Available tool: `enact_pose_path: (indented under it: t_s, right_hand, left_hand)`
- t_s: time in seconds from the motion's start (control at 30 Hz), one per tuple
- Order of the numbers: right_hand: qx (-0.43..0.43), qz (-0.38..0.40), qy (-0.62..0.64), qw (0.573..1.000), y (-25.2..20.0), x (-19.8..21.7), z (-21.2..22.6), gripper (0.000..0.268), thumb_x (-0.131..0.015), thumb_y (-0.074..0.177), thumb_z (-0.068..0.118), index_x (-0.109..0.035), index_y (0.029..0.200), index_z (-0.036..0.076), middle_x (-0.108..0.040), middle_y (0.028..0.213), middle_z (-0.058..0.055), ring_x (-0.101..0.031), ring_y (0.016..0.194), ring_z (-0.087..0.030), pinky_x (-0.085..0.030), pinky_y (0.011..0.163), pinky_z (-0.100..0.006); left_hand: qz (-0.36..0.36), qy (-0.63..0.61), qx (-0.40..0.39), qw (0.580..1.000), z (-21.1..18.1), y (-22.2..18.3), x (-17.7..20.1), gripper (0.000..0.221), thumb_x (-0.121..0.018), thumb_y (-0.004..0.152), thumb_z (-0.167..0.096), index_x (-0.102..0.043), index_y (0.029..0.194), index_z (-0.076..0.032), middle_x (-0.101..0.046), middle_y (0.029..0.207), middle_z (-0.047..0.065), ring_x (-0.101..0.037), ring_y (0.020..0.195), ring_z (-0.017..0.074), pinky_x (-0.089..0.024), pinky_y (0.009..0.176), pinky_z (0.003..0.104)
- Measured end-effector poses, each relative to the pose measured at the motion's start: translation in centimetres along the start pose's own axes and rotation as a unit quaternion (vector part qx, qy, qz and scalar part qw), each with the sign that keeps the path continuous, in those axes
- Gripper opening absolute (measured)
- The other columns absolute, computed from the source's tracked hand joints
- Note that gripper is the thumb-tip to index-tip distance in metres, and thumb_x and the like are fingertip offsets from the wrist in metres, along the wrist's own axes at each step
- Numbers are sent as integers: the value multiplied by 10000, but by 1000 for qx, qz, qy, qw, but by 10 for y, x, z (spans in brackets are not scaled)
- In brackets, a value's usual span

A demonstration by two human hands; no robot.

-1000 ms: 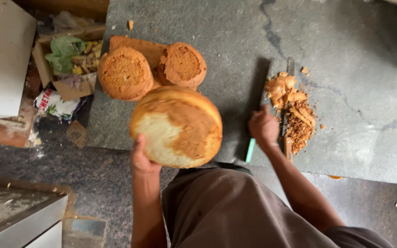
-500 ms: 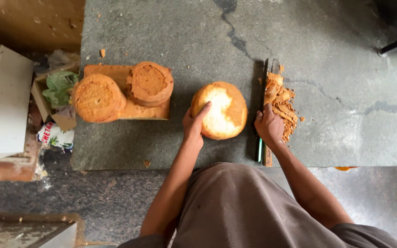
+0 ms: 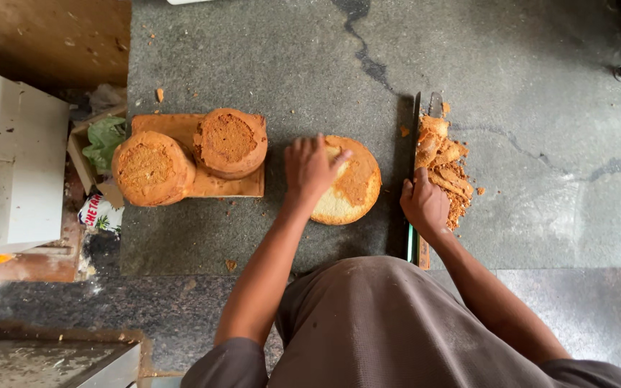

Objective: The person uses a long knife to trim the crust and uneven edges off baked bread loaves on a stone countertop, then carries the trimmed bread to another area and places it into metal containers.

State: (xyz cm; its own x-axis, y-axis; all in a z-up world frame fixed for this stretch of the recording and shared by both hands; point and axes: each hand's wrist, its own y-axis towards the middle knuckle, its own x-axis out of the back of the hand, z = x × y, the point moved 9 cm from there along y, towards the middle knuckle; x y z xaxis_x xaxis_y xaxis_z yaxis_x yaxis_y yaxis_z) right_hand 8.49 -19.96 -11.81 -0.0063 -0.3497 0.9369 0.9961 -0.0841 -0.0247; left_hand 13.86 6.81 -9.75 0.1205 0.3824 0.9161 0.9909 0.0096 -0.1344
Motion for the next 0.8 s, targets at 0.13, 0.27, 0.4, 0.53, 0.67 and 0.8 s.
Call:
enact_pose_path:
  t_s: [0.13, 0.27, 0.4, 0.53, 0.67, 0.8]
  right_hand:
    - [29, -44, 11, 999, -1, 5, 2, 241, -603, 995, 267, -555, 1124, 69, -683, 694, -209, -667, 613, -448, -507, 550, -559]
    - [-5, -20, 5, 1000, -2, 3, -1, 254, -596, 1011, 272, -561, 1168, 75, -666, 650, -219, -666, 584, -441, -510, 535, -552]
    - [-11, -32, 8, 999, -3, 6, 1, 245, -611, 1004, 277, -573, 1147, 82, -666, 649, -212, -663, 583, -432, -506, 537, -545]
    - [7, -75, 33, 997, -7, 18, 7, 215, -617, 992, 254, -584, 1126, 88, -675, 690, -208, -666, 609, -436, -505, 537, -543]
    - [-24, -17, 29, 999, -4, 9, 4, 228, -597, 1025, 257, -575, 1174, 85, -658, 652, -223, -659, 574, -428, -502, 532, -541]
    - [16, -64, 38, 997, -6, 14, 5, 224, -620, 1006, 251, -578, 1138, 76, -655, 641, -207, -646, 575, -436, -489, 523, -545]
  left_hand:
    - [-67, 55, -123, 989, -55, -5, -1, 838, -425, 925, -754, -538, 1398, -71, -574, 1374, 230, -508, 1283, 412, -314, 1097, 618]
    - [-9, 39, -308, 951, -113, -29, -6, 721, -499, 911, -727, -703, 1130, -70, -694, 1192, 138, -587, 1236, 323, -354, 1169, 546]
    - [20, -97, -377, 921, -116, -33, 3, 612, -534, 921, -654, -763, 1021, -96, -753, 1092, 110, -639, 1152, 268, -348, 1194, 552]
    - [-72, -156, -199, 965, -51, 14, 23, 645, -466, 993, -666, -735, 1148, -100, -727, 1220, 122, -638, 1203, 268, -395, 1169, 510]
    - [-106, -2, -336, 936, -92, -28, 25, 682, -521, 913, -672, -744, 1179, -85, -654, 1318, 205, -532, 1267, 392, -262, 1098, 618]
    - [118, -28, -340, 933, -126, -55, -10, 663, -484, 865, -694, -751, 1157, -163, -576, 1463, 101, -400, 1490, 327, -141, 1237, 648]
